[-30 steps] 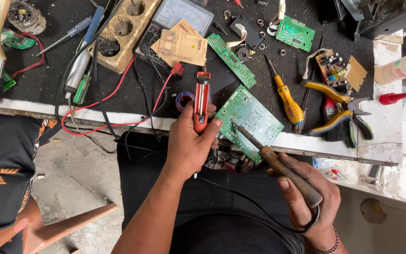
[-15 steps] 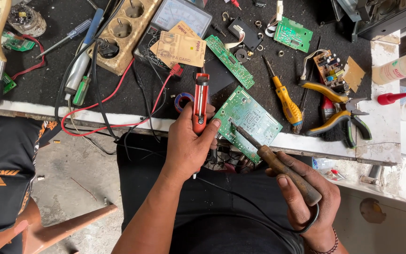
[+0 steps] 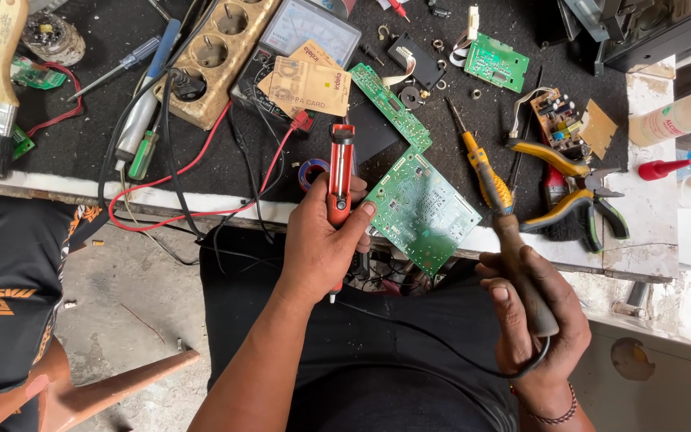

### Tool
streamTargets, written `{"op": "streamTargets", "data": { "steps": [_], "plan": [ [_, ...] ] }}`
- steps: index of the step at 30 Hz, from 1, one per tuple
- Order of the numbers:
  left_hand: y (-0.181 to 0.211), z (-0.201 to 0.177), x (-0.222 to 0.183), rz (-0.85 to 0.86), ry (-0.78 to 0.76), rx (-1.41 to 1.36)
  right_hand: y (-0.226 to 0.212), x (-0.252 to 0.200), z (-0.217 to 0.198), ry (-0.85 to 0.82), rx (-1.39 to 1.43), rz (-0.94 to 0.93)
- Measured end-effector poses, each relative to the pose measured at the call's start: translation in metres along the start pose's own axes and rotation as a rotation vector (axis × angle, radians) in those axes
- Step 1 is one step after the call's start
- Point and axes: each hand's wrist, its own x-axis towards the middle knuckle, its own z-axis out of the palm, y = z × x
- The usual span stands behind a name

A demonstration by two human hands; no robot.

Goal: Desoldering electronic components from a printed circuit board using a soldering iron and a desoldering pump

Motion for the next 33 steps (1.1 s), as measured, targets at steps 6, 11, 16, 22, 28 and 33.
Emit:
{"op": "streamTargets", "data": {
  "steps": [6,11,16,22,28,33],
  "plan": [
    [0.006,0.0,0.0,-0.011,0.004,-0.083,0.01,0.024,0.005,-0.057,-0.148,-0.19],
    [0.003,0.002,0.011,0.195,-0.048,-0.149,0.023,0.054,0.023,-0.031,-0.161,-0.4],
    [0.0,0.008,0.032,0.243,-0.098,-0.205,0.052,0.059,0.028,-0.02,-0.16,-0.462],
    [-0.005,0.012,0.03,0.285,-0.057,-0.177,0.066,0.053,0.03,-0.006,-0.193,-0.414],
    [-0.019,0.018,0.028,0.336,0.104,0.038,0.072,0.054,0.032,0.0,-0.175,-0.381],
    [-0.019,0.025,0.025,0.389,0.202,0.194,0.076,0.05,0.03,-0.013,-0.152,-0.381]
  ]
}}
